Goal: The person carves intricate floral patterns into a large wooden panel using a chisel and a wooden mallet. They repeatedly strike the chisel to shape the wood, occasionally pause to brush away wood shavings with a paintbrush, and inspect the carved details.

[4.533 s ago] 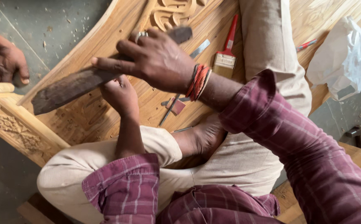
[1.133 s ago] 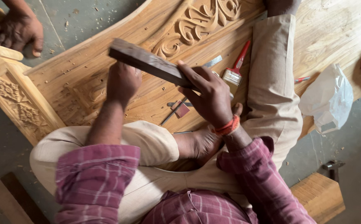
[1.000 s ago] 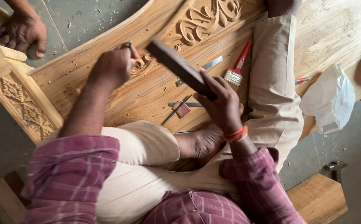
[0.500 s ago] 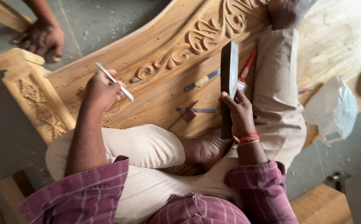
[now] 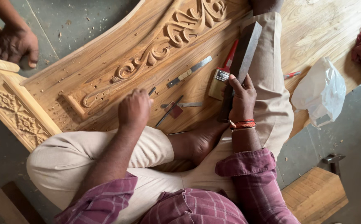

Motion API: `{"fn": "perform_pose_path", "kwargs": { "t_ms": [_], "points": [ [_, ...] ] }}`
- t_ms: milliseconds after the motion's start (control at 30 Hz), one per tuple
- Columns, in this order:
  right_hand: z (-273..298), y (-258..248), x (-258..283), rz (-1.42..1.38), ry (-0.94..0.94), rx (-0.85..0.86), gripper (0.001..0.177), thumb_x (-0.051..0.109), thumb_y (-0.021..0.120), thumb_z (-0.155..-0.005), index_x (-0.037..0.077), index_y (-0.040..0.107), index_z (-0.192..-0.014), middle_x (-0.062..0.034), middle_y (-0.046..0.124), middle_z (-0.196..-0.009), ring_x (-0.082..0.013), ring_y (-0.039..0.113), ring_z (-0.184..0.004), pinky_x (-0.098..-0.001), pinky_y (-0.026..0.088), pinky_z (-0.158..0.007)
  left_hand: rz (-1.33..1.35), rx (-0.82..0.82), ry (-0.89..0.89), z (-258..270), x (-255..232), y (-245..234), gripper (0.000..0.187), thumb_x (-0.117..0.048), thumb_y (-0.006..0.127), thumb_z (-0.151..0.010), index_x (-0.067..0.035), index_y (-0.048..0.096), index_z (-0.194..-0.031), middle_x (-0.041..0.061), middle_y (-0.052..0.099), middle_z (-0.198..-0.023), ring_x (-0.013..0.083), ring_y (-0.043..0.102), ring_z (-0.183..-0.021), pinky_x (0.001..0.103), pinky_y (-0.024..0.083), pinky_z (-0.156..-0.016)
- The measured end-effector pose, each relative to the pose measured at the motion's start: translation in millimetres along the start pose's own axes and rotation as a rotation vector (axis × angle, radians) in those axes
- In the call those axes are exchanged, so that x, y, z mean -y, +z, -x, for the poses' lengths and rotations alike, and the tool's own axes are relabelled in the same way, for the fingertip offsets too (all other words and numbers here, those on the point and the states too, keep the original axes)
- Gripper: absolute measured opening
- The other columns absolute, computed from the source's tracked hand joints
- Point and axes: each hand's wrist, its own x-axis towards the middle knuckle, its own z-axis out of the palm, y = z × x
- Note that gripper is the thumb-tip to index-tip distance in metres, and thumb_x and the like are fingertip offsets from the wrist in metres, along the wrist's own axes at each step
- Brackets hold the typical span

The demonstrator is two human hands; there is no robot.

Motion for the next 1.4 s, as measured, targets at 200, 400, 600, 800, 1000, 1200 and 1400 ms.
{"fn": "perform_pose_path", "kwargs": {
  "t_ms": [200,400,600,800,1000,1200,1400],
  "points": [
    [0.5,6.4,2.9,0.005,-0.001,0.021,0.026,0.013,0.072,-0.098,0.005,0.065,-0.122,-0.0018,0.069,-0.089,-0.0117,0.064,-0.068,-0.0272,0.054,-0.060,0.002,-0.150,0.125,31.2,-51.1,19.3,0.008,-0.017,0.066,-0.089,-0.009,0.066,-0.091,0.010,0.071,-0.098,0.0263,0.073,-0.084,0.038,0.061,-0.073],
    [7.4,5.5,6.8,0.050,0.019,0.015,0.029,0.013,0.071,-0.097,0.008,0.066,-0.125,-0.0010,0.069,-0.089,-0.0107,0.065,-0.068,-0.0262,0.054,-0.061,-0.095,-0.156,0.117,33.6,-58.4,33.2,0.005,-0.004,0.059,-0.092,-0.003,0.061,-0.097,0.015,0.068,-0.099,0.0270,0.073,-0.086,0.036,0.062,-0.071],
    [11.6,11.4,5.7,0.066,-0.015,0.036,0.028,0.013,0.070,-0.098,0.007,0.066,-0.125,-0.0008,0.068,-0.090,-0.0098,0.064,-0.070,-0.0265,0.055,-0.064,0.372,-0.001,0.071,28.6,-50.5,11.6,0.022,-0.009,0.063,-0.096,-0.004,0.054,-0.115,0.012,0.070,-0.098,0.0230,0.072,-0.083,0.035,0.061,-0.070],
    [20.7,30.3,7.0,0.106,-0.016,0.066,0.029,0.010,0.071,-0.098,0.004,0.066,-0.126,0.0007,0.068,-0.091,-0.0077,0.063,-0.072,-0.0241,0.054,-0.065,0.966,0.127,-0.011,-37.8,12.2,-81.7,0.028,-0.018,0.066,-0.095,-0.015,0.074,-0.122,-0.001,0.079,-0.095,0.0064,0.067,-0.066,0.025,0.061,-0.060],
    [29.2,56.3,3.2,0.189,0.049,0.113,0.044,0.009,0.073,-0.095,0.004,0.062,-0.137,0.0018,0.067,-0.090,-0.0066,0.063,-0.071,-0.0221,0.052,-0.065,0.399,0.211,0.100,-123.2,58.0,-142.4,0.025,-0.021,0.073,-0.094,-0.019,0.074,-0.119,0.005,0.077,-0.104,0.0164,0.071,-0.082,0.038,0.061,-0.081],
    [30.7,68.1,3.1,0.299,0.023,0.132,0.057,0.010,0.074,-0.095,0.003,0.055,-0.148,0.0008,0.068,-0.091,-0.0074,0.065,-0.073,-0.0229,0.053,-0.066,0.185,0.291,0.241,-155.6,48.2,-127.6,0.026,-0.025,0.075,-0.091,-0.025,0.075,-0.117,-0.001,0.076,-0.109,0.0212,0.071,-0.102,0.048,0.050,-0.102],
    [29.7,74.1,3.0,0.327,0.012,0.166,0.058,0.007,0.073,-0.097,0.001,0.052,-0.151,-0.0012,0.068,-0.100,-0.0085,0.066,-0.079,-0.0236,0.054,-0.070,0.093,0.299,0.269,-159.8,43.9,-128.7,0.028,-0.033,0.076,-0.089,-0.033,0.076,-0.117,-0.001,0.076,-0.108,0.0216,0.070,-0.103,0.048,0.052,-0.100]
  ]
}}
